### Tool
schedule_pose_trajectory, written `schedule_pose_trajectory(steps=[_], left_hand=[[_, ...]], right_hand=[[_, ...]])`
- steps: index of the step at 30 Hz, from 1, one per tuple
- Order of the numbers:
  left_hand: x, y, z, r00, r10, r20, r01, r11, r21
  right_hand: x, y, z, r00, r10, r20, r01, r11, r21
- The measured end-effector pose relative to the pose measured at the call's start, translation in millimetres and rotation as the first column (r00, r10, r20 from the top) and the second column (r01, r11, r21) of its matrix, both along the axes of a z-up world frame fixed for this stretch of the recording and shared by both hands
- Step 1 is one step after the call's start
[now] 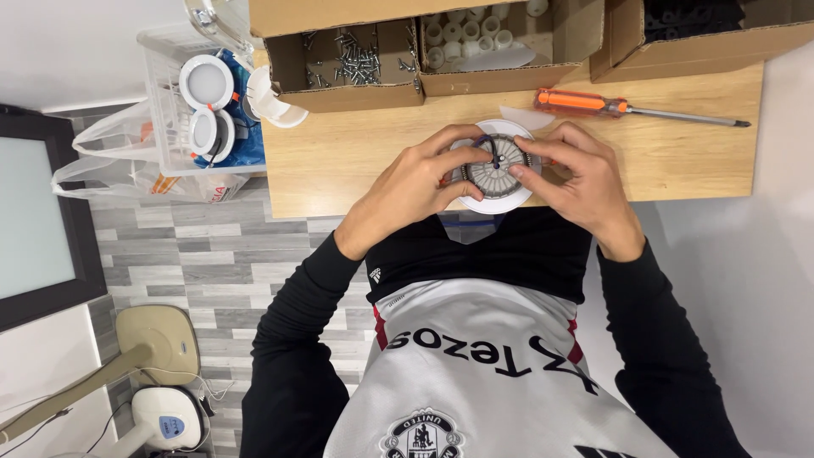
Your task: Assembling recessed LED ceiling lights by combining the LED board, housing, diffuser, and backplate.
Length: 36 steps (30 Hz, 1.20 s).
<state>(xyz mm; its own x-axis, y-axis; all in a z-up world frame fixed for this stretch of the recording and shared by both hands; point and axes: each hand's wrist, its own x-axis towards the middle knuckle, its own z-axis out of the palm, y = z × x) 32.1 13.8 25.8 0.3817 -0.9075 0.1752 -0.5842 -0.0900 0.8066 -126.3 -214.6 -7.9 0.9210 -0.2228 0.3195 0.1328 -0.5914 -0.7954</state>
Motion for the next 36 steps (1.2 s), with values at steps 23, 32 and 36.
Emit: schedule_pose_trajectory(steps=[23, 32, 36], left_hand=[[2.5, -1.1, 3.2, 0.993, -0.037, 0.108, 0.029, 0.997, 0.077], [-2.0, -4.4, 17.1, 0.902, -0.035, 0.430, -0.015, 0.993, 0.113], [-6.9, -12.2, 23.4, 0.894, -0.049, 0.445, -0.011, 0.991, 0.131]], right_hand=[[-0.4, -2.6, 0.8, 0.998, 0.028, 0.052, -0.023, 0.994, -0.107], [-1.8, -0.5, 0.7, 0.999, 0.018, 0.048, -0.013, 0.994, -0.107], [-3.1, 0.6, 4.7, 0.999, 0.002, 0.039, 0.002, 0.995, -0.104]])
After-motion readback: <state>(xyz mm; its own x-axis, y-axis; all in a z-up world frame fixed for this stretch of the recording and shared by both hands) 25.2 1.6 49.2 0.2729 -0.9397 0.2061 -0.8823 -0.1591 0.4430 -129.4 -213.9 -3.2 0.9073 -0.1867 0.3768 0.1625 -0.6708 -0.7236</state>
